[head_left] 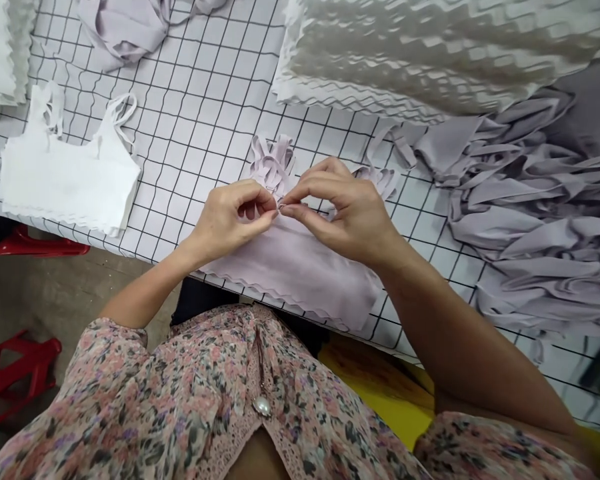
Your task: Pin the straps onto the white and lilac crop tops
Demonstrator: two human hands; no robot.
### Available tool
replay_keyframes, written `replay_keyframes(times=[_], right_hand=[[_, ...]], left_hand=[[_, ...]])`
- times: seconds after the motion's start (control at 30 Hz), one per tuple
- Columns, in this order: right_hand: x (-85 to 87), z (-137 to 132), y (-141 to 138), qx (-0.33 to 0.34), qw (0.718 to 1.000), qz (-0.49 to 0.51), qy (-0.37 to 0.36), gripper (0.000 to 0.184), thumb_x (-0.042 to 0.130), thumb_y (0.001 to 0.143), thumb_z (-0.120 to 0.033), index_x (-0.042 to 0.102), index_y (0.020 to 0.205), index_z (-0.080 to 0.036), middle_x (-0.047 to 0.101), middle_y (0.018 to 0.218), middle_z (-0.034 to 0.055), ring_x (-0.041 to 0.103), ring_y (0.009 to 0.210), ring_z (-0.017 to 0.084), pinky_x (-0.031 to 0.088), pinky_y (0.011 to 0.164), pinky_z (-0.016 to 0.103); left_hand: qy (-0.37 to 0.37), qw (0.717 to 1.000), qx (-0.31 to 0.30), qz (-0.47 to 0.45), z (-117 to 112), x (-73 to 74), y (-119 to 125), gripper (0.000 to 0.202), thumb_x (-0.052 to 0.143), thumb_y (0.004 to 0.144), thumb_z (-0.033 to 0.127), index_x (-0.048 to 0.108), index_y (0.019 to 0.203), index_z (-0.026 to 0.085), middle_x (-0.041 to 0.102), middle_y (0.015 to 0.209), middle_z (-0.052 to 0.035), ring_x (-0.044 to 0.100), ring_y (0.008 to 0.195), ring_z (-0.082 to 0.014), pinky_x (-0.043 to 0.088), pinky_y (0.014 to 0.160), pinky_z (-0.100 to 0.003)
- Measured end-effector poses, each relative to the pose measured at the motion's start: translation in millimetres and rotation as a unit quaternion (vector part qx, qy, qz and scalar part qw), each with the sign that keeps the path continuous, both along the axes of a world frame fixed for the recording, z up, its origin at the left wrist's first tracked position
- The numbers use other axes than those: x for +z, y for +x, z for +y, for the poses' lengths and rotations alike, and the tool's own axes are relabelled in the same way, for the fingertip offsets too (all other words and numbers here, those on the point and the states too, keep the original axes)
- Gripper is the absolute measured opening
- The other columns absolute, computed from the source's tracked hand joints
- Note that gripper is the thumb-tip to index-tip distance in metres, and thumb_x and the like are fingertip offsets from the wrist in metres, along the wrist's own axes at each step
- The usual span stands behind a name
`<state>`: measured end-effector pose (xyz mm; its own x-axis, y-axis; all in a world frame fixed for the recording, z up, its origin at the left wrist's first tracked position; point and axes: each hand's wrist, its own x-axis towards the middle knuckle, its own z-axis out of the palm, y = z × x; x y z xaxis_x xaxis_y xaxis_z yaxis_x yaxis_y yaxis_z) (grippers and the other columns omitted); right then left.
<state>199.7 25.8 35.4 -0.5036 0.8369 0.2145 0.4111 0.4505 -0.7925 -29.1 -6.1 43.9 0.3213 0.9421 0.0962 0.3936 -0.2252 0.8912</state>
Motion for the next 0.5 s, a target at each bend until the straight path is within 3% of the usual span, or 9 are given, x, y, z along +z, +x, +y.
replay_keyframes(times=[0.2,0.5], right_hand=[[-11.2,-1.0,-0.4,-0.011,0.999,-0.009,-0.035,0.009,0.078,0.094,-0.033,0.078,0.086,-0.03,0.075,0.083,0.0024,0.066,0.091,0.025,0.057,0.09,0.048],[-22.1,-3.4,-10.3,0.035,0.996,-0.077,0.004,0.018,0.067,0.102,-0.038,0.074,0.087,-0.03,0.072,0.081,0.0048,0.064,0.097,0.03,0.051,0.094,0.057]], left_hand=[[0.027,0.978,0.036,0.204,-10.4,-32.0,-14.3,0.03,0.092,0.086,0.04,0.074,0.103,0.023,0.074,0.099,-0.0031,0.06,0.107,-0.0261,0.037,0.102,-0.042],[0.025,0.986,0.027,0.164,-9.9,-48.0,-11.8,0.037,0.075,0.101,0.056,0.075,0.085,0.023,0.061,0.081,0.0002,0.055,0.101,-0.0235,0.029,0.108,-0.045]])
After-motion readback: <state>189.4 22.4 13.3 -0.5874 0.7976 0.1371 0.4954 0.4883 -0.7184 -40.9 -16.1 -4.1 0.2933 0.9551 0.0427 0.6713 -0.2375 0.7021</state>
